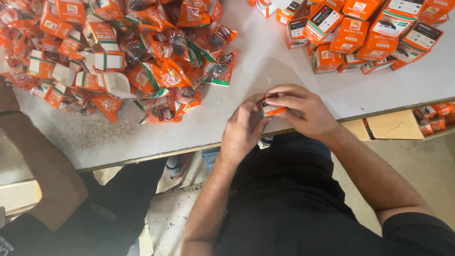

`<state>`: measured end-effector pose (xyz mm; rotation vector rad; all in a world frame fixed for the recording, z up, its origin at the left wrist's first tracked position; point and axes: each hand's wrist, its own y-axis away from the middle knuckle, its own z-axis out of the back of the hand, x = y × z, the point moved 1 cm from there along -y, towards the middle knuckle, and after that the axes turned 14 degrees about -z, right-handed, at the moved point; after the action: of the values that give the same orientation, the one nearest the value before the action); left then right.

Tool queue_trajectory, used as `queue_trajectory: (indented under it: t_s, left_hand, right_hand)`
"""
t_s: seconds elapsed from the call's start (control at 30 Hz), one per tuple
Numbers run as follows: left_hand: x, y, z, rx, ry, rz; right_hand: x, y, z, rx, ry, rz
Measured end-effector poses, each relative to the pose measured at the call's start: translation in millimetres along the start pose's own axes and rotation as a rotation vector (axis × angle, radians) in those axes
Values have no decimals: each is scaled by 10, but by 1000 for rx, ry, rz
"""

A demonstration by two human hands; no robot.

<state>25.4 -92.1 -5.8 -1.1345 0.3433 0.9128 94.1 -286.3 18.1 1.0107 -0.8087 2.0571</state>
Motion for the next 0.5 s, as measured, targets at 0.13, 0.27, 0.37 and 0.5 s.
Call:
queue_trajectory:
  t_s: [0.13, 0.27, 0.37, 0.5]
  left_hand:
    - [5, 9, -7, 3, 17, 30]
    - [-33, -16, 16, 6, 50, -20]
    - [-67, -20, 38, 39, -25, -89]
    - [-78, 4, 56, 58, -153, -156]
  right_hand:
    - [56, 46, -38, -28, 16, -21]
    - [33, 38, -63, -54, 0, -27]
    - [19, 51, -51, -16, -3, 31]
    - [22, 75, -11, 7, 41, 21]
